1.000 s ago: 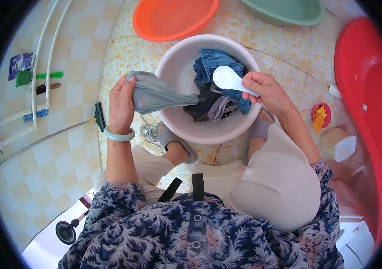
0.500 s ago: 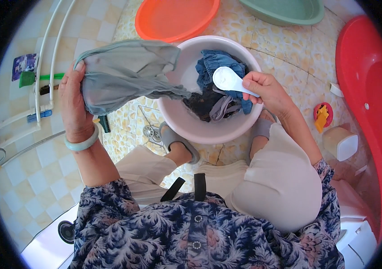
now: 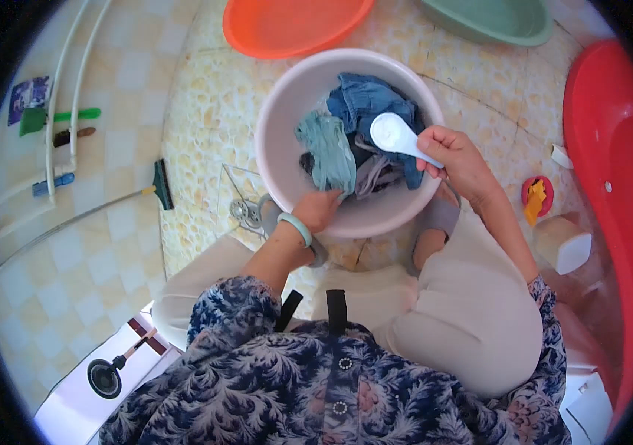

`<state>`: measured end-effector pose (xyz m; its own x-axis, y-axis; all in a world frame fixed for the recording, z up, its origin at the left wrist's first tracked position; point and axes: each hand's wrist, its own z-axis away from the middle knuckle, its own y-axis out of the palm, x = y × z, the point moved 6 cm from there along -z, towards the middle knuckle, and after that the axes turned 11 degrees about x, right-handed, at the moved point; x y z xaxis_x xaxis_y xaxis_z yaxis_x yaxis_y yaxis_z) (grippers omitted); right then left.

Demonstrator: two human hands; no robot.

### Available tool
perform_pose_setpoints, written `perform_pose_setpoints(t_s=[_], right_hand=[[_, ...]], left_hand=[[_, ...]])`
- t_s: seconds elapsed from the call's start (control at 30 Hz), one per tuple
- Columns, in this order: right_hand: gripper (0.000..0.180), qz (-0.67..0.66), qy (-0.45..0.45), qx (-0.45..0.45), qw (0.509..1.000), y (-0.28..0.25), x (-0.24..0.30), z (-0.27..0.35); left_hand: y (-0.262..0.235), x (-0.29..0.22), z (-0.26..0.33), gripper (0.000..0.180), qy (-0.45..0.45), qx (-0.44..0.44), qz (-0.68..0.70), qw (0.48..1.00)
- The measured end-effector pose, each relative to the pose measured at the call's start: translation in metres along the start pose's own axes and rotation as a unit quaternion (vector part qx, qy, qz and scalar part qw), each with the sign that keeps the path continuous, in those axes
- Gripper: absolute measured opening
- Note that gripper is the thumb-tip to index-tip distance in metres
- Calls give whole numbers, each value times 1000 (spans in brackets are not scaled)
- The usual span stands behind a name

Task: The person washes clothes by hand in a basin, adding laundry powder from a container and scrubbing the garments in soapy water.

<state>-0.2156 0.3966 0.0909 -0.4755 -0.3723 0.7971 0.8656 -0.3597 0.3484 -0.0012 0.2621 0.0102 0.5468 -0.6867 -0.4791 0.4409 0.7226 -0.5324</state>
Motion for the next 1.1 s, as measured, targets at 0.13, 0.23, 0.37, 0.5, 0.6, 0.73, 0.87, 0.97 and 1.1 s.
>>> perform_pose_setpoints(t_s=[0.13, 0.23, 0.37, 0.5, 0.6, 0.73, 0.87, 0.97, 1.1], right_hand=[[17, 15, 12, -16, 1000, 1, -4, 0], [17, 40, 2, -14, 999, 7, 3, -10], [16, 115, -35, -12, 993, 14, 11, -27], [15, 161, -43, -4, 986, 27, 18, -46], [14, 167, -69, -2, 984, 38, 23, -57], [13, 186, -121, -12, 975, 36, 15, -70], [13, 185, -113, -15, 976, 40, 34, -72], [13, 166, -100, -29, 981, 38, 33, -77], [13, 141, -51, -38, 988, 27, 22, -76]], left_hand=[[-3, -15, 2, 23, -16, 14, 12, 1000], [-2, -4, -2, 22, 26, 14, -54, 998], [-29, 13, 6, 24, -17, 55, -91, 994], [-36, -16, 24, 25, 2, 37, -90, 995], [-25, -57, 35, 27, 60, -17, -116, 991], [-15, -49, 22, 34, 49, 52, -49, 996], [-41, 18, 0, 32, -52, -124, 129, 982], [-33, 51, -28, 32, -93, -179, 166, 965], [-20, 57, -49, 31, -126, -136, 193, 963]])
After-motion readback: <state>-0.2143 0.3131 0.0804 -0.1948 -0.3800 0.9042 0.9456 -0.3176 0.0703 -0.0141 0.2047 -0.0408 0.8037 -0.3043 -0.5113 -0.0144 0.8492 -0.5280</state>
